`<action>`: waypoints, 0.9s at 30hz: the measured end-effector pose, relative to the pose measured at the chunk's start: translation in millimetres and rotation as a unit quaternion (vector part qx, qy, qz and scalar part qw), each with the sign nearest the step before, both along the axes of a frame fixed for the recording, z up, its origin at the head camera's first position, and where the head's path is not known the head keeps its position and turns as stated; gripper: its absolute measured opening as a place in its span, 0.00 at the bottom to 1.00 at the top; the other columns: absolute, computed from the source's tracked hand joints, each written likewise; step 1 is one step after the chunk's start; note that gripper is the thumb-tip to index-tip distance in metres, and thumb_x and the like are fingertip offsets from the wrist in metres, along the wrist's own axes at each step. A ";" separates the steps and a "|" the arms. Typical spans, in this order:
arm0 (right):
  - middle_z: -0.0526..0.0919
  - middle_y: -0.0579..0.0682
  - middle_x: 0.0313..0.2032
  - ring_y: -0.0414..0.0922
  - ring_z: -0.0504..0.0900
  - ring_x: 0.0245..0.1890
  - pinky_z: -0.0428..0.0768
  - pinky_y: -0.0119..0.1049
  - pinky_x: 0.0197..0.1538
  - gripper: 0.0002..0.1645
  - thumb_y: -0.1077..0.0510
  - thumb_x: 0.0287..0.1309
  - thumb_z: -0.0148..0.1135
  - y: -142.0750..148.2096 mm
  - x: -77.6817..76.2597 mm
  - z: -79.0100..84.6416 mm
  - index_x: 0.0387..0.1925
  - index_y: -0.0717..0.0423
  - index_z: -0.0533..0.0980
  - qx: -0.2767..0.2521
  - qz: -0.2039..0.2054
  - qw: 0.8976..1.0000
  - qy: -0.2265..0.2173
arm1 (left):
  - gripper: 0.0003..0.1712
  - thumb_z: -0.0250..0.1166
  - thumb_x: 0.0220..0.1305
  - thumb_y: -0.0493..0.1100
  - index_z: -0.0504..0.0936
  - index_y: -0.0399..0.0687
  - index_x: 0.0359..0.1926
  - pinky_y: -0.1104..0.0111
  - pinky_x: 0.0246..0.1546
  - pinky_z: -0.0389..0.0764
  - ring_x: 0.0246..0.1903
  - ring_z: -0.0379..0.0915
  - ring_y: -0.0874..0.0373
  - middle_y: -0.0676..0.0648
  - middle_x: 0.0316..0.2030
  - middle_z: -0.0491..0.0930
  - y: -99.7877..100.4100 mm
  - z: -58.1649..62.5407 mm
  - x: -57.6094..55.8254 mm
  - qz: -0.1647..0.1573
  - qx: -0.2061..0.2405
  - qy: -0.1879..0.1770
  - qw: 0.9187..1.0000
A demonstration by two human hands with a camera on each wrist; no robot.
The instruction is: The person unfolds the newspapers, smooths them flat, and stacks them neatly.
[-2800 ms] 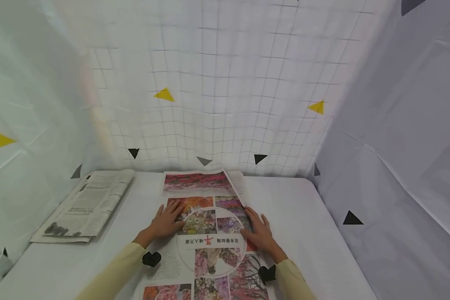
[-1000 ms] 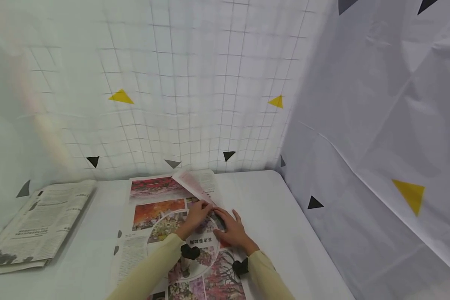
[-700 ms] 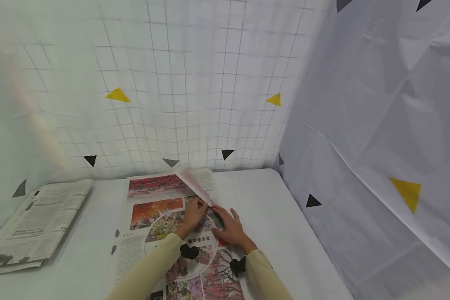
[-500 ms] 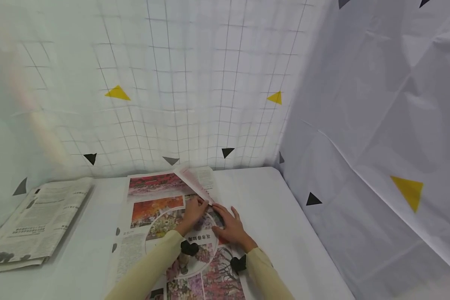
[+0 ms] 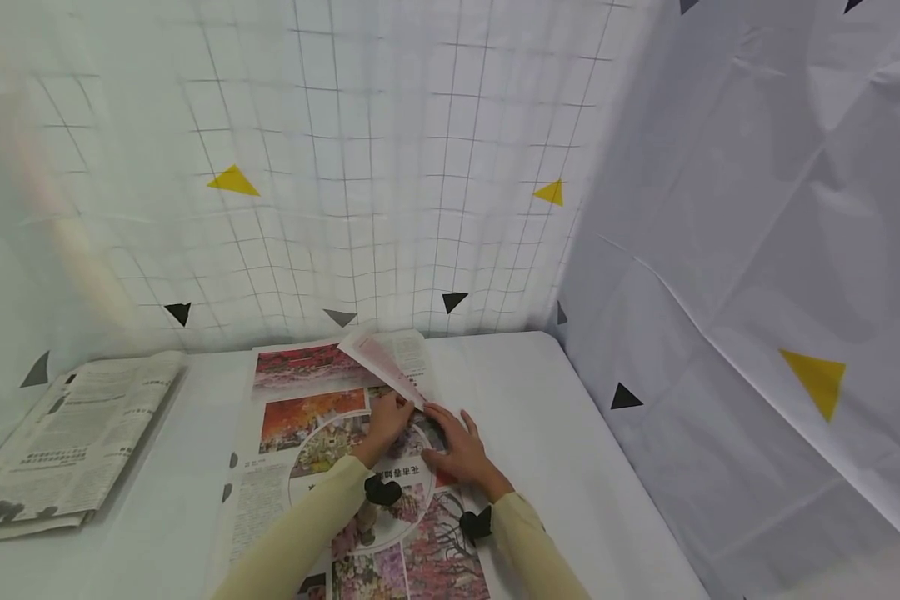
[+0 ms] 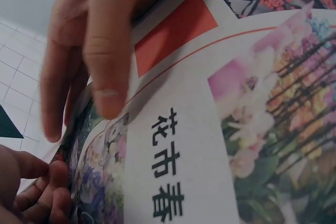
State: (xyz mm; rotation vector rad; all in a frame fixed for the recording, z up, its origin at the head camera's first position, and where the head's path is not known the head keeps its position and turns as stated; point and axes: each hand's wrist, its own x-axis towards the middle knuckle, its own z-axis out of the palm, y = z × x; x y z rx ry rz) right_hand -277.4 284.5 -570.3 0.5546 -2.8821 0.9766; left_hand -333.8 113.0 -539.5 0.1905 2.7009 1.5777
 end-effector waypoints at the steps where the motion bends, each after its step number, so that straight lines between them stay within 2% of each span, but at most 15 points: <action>1: 0.62 0.56 0.79 0.57 0.63 0.79 0.43 0.66 0.80 0.45 0.49 0.67 0.63 -1.1 -0.4 0.5 0.79 0.55 0.58 0.001 -0.006 1.000 -0.004 | 0.09 0.57 0.71 0.37 0.78 0.37 0.34 0.67 0.24 0.64 0.22 0.65 0.56 0.41 0.25 0.78 -0.7 -0.8 0.0 0.001 0.003 0.000 1.000; 9: 0.60 0.55 0.80 0.55 0.63 0.79 0.42 0.59 0.83 0.43 0.46 0.74 0.58 -10.3 -6.0 7.9 0.81 0.55 0.54 -0.012 -0.044 0.998 -0.037 | 0.09 0.56 0.69 0.38 0.78 0.38 0.34 0.69 0.23 0.64 0.20 0.64 0.57 0.46 0.22 0.74 -6.3 -2.3 -2.5 0.020 0.022 0.006 1.000; 12: 0.59 0.53 0.81 0.55 0.60 0.81 0.41 0.58 0.84 0.40 0.43 0.77 0.51 -10.8 -9.7 11.1 0.81 0.51 0.54 -0.018 -0.052 0.997 -0.062 | 0.09 0.56 0.69 0.38 0.78 0.37 0.35 0.69 0.24 0.65 0.20 0.65 0.58 0.44 0.23 0.75 -10.3 -2.2 -4.4 0.027 0.042 0.005 0.999; 16: 0.58 0.54 0.81 0.57 0.56 0.82 0.41 0.60 0.83 0.35 0.44 0.82 0.38 -8.5 -12.0 15.7 0.81 0.52 0.54 -0.038 -0.045 0.994 -0.089 | 0.10 0.58 0.70 0.39 0.79 0.36 0.36 0.68 0.24 0.66 0.20 0.64 0.58 0.43 0.24 0.78 -18.9 -2.0 -6.6 0.031 0.059 -0.001 0.998; 21: 0.60 0.58 0.80 0.57 0.58 0.81 0.43 0.63 0.82 0.33 0.47 0.84 0.31 -3.9 -9.2 14.7 0.80 0.58 0.55 -0.021 -0.022 0.996 -0.084 | 0.11 0.57 0.72 0.42 0.76 0.40 0.32 0.68 0.23 0.63 0.18 0.60 0.59 0.49 0.20 0.70 -33.4 -5.4 -8.1 0.031 0.076 -0.031 0.996; 23: 0.60 0.58 0.79 0.58 0.59 0.81 0.44 0.64 0.81 0.33 0.48 0.84 0.32 -2.3 -7.1 11.9 0.80 0.58 0.56 0.002 -0.018 0.997 -0.070 | 0.12 0.56 0.72 0.42 0.73 0.43 0.30 0.67 0.23 0.62 0.18 0.57 0.59 0.51 0.19 0.66 -38.8 -8.0 -8.7 0.027 0.078 -0.038 0.996; 27: 0.59 0.55 0.80 0.57 0.58 0.81 0.45 0.65 0.81 0.33 0.47 0.83 0.35 0.2 -4.1 9.5 0.80 0.55 0.56 0.040 -0.022 0.997 -0.054 | 0.14 0.57 0.72 0.44 0.70 0.45 0.27 0.67 0.23 0.62 0.18 0.56 0.59 0.52 0.18 0.65 -45.8 -10.5 -9.6 0.011 0.084 -0.033 0.996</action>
